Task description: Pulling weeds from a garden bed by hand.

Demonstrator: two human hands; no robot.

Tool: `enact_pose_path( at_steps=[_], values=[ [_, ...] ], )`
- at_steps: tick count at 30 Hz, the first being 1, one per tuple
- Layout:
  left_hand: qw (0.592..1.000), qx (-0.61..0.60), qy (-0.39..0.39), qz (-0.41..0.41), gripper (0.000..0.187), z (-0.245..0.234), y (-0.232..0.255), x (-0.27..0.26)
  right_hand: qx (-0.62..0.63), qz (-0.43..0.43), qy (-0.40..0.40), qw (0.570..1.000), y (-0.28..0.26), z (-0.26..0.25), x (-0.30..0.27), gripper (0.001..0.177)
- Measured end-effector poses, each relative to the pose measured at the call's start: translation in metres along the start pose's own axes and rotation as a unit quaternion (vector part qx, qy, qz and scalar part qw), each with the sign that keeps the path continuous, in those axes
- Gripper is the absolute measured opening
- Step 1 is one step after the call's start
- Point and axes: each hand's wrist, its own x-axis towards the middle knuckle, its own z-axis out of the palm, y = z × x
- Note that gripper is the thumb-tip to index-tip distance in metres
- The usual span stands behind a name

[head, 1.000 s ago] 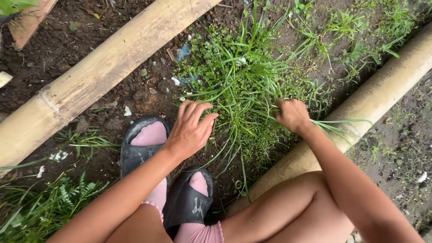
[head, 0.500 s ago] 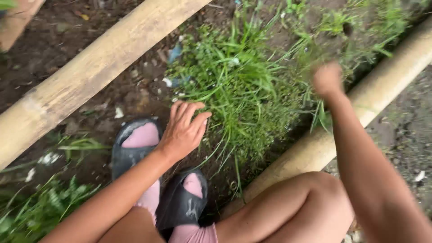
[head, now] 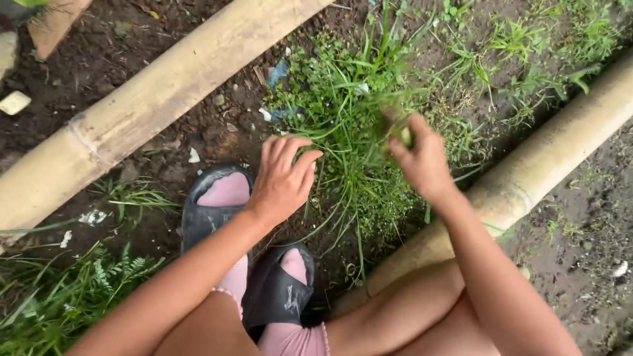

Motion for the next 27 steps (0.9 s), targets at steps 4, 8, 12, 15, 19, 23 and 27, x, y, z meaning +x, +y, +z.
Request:
enact_pose_path(
  at_steps=[4,8,12,15,19,23,27],
  values=[
    [0.999,0.021,0.013,-0.028,0.022,-0.009,-0.008,-0.001,-0.066,-0.189,-0.092,0.975,-0.014,0.053,-0.018,0.026],
    [0.999,0.03,0.021,-0.04,0.023,-0.007,-0.012,0.004,-0.134,-0.245,-0.183,0.943,-0.036,0.087,-0.008,0.038],
    [0.999,0.02,0.025,-0.043,0.026,-0.005,-0.012,0.014,-0.346,-0.25,-0.113,0.897,-0.04,0.114,0.014,0.04],
    [0.999,0.015,0.021,-0.038,0.026,-0.003,-0.013,0.019,-0.413,-0.221,-0.059,0.881,-0.04,0.127,0.024,0.041],
    [0.999,0.007,0.025,-0.04,0.026,-0.002,-0.013,0.021,-0.478,-0.177,-0.076,0.857,-0.023,0.139,0.045,0.033],
    [0.999,0.005,0.032,-0.041,0.027,0.001,-0.015,0.013,-0.474,-0.136,-0.15,0.857,-0.028,0.128,0.064,0.022],
    [0.998,0.016,0.032,-0.059,0.025,-0.001,-0.02,-0.012,-0.47,-0.171,-0.207,0.841,-0.031,0.11,0.065,0.02]
  ],
)
